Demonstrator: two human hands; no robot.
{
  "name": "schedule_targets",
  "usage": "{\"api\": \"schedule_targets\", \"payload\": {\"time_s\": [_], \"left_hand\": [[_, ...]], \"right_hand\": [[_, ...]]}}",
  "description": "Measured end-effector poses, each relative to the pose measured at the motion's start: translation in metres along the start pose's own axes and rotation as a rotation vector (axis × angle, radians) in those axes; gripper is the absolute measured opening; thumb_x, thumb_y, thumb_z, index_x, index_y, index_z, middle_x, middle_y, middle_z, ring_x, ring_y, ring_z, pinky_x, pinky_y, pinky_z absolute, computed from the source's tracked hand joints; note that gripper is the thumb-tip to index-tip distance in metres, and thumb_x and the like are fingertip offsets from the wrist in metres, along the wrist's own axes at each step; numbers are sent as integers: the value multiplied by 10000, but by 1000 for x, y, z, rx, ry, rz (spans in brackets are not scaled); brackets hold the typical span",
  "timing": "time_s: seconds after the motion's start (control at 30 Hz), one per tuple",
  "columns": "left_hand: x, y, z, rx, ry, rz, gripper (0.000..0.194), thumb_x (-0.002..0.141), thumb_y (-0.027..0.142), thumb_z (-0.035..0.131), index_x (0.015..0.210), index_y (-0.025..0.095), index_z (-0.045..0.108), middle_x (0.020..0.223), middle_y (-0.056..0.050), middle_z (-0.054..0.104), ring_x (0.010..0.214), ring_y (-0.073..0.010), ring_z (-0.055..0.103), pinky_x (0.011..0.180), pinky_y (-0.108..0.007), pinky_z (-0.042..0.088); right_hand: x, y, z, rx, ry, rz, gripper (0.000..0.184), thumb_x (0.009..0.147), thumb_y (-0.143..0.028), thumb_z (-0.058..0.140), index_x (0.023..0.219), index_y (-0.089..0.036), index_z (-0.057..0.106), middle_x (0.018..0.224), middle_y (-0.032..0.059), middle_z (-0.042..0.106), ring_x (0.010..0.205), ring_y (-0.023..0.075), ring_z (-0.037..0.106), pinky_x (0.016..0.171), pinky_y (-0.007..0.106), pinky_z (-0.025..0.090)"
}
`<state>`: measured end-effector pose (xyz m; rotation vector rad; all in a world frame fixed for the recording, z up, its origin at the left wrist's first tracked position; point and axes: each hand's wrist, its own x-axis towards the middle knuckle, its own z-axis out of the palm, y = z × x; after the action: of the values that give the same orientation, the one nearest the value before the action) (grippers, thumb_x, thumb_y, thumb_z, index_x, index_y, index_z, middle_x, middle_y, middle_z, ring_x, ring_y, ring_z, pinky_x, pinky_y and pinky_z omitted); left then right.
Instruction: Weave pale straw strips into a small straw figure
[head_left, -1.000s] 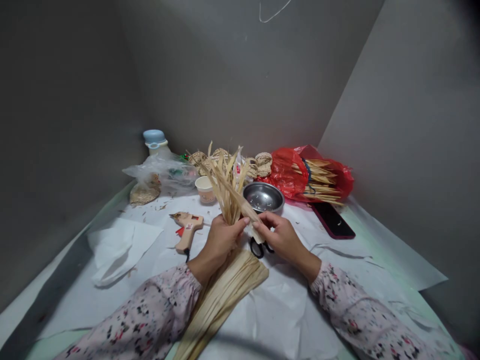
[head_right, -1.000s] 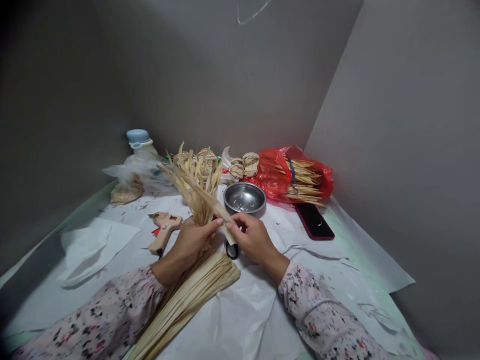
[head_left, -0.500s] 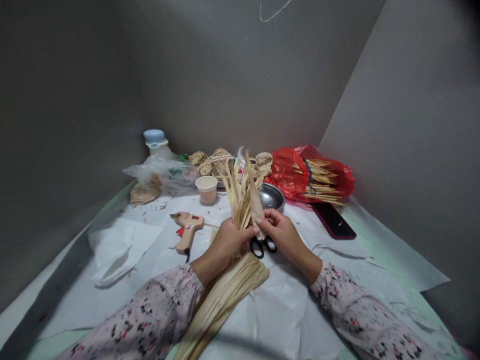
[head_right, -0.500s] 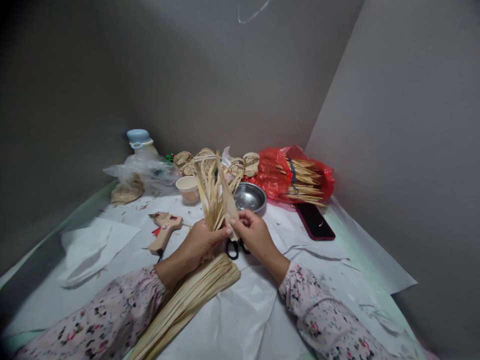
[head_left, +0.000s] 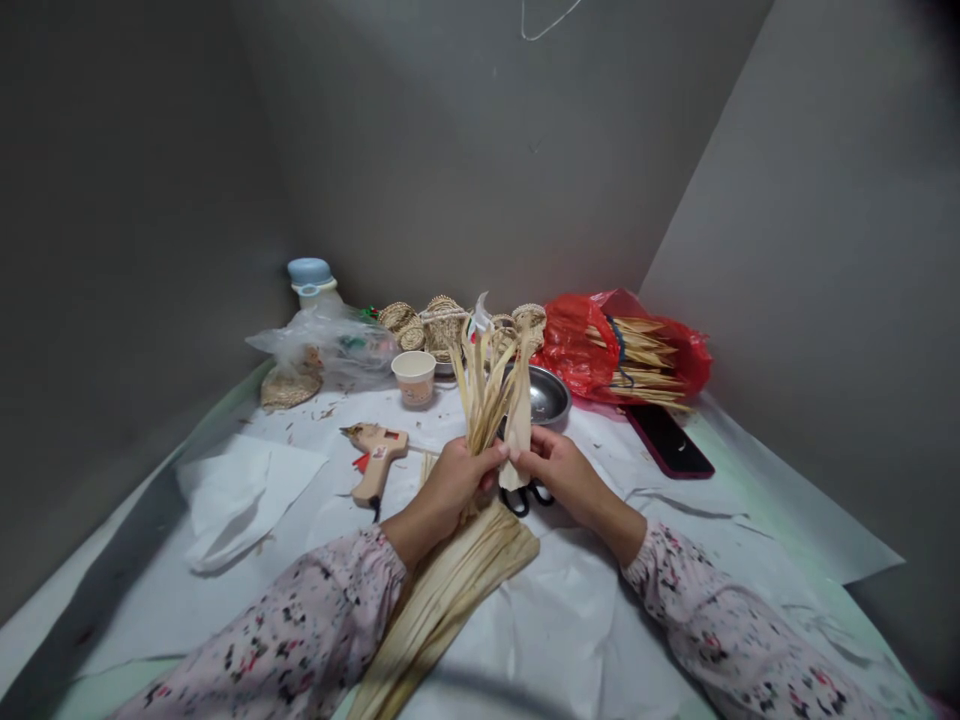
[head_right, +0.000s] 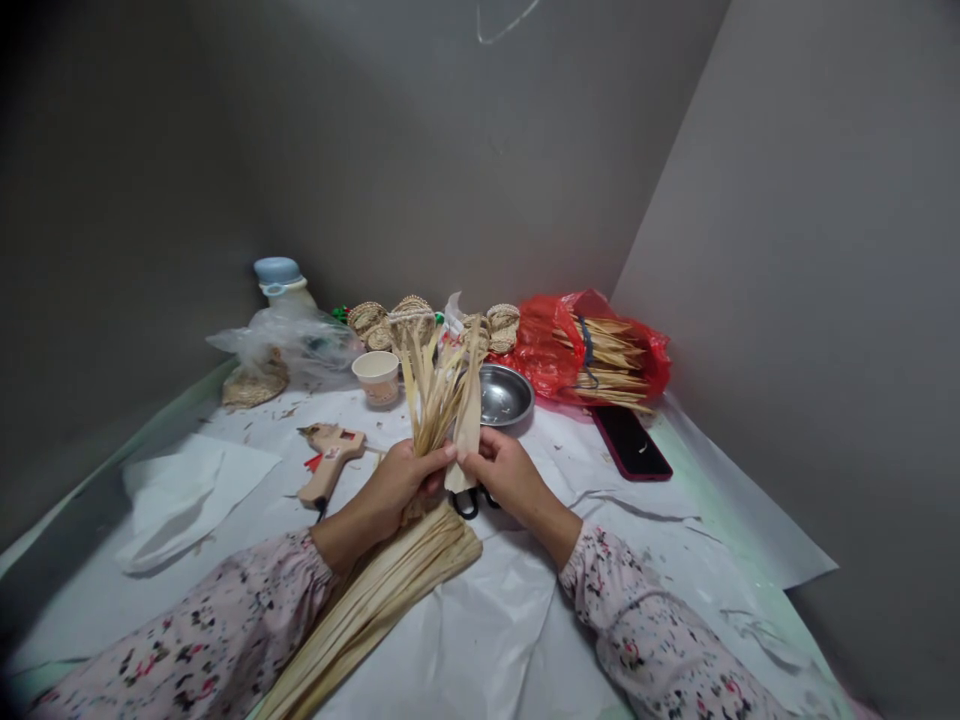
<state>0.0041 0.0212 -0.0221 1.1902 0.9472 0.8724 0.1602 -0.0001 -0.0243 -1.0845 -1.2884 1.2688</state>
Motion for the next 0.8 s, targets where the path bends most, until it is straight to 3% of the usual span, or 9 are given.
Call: {"api": "schedule_targets", "payload": {"time_s": [0.53,0.8], "left_hand": [[-2,-1,4,26,2,-11,419,686,515,719,580,180,490,450,48,433,408,-72,340,407,-216,204],[-2,-1,3,-38,-33,-66,415,693,498,713,573,174,483,432,52,427,377,-56,328,394,-201,206]], "right_hand": [[1,1,1,-89,62,47,222,751,-364,640,851,-168,668,735,8,659,616,148,554,553,247,411],[-1,-1,1,-63,-9,54,151,771,-314,605,782,-164,620,654,-4,614,555,122,490,520,237,362]]}}
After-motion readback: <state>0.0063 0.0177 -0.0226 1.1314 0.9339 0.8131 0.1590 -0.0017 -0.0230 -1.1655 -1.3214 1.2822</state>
